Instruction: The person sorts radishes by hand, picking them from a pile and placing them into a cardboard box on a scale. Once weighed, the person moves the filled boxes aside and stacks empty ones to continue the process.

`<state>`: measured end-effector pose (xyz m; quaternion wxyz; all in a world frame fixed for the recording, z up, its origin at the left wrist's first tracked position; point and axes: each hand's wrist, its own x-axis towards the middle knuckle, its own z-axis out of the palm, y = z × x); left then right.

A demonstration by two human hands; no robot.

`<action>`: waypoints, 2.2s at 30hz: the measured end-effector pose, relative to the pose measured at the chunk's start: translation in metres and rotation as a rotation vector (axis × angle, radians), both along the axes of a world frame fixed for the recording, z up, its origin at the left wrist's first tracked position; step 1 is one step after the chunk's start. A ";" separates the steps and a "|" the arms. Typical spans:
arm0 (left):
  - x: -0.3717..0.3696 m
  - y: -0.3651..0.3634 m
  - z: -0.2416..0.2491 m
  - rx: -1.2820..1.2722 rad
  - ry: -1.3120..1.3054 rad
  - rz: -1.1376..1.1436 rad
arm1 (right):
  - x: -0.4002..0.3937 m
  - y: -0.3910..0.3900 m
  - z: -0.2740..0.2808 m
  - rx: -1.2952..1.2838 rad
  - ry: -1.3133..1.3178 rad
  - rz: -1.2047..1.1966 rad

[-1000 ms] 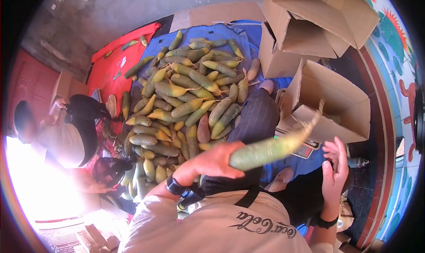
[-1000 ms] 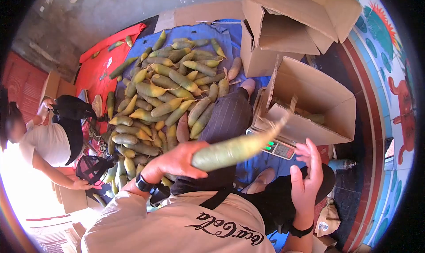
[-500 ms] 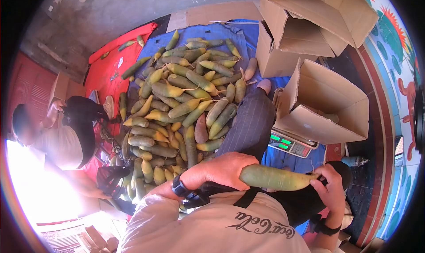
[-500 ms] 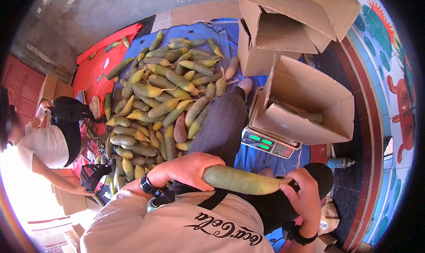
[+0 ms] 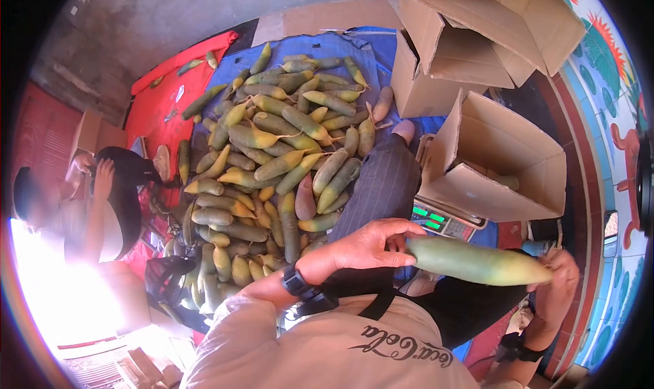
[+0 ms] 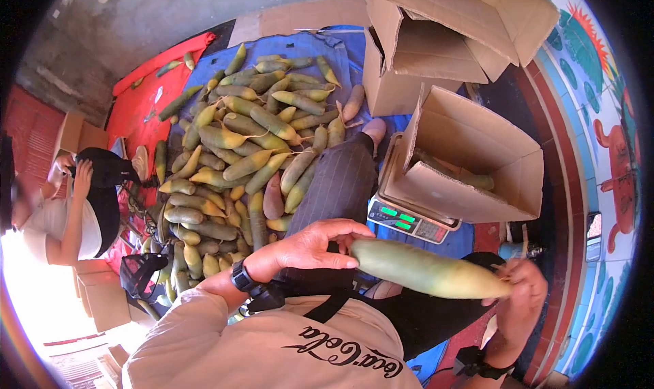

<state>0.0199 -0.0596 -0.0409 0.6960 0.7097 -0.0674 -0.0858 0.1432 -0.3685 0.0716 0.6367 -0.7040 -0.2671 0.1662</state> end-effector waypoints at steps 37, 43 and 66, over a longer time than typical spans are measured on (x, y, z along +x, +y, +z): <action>0.006 0.008 -0.030 -0.455 0.173 -0.020 | 0.258 -0.049 -0.142 -0.865 0.156 -0.298; -0.003 0.033 -0.018 -0.550 0.101 0.177 | 0.249 -0.064 -0.136 -0.851 -0.155 -0.332; -0.060 0.249 -0.232 1.342 1.013 0.774 | 0.068 -0.134 -0.133 -0.853 -0.486 -0.743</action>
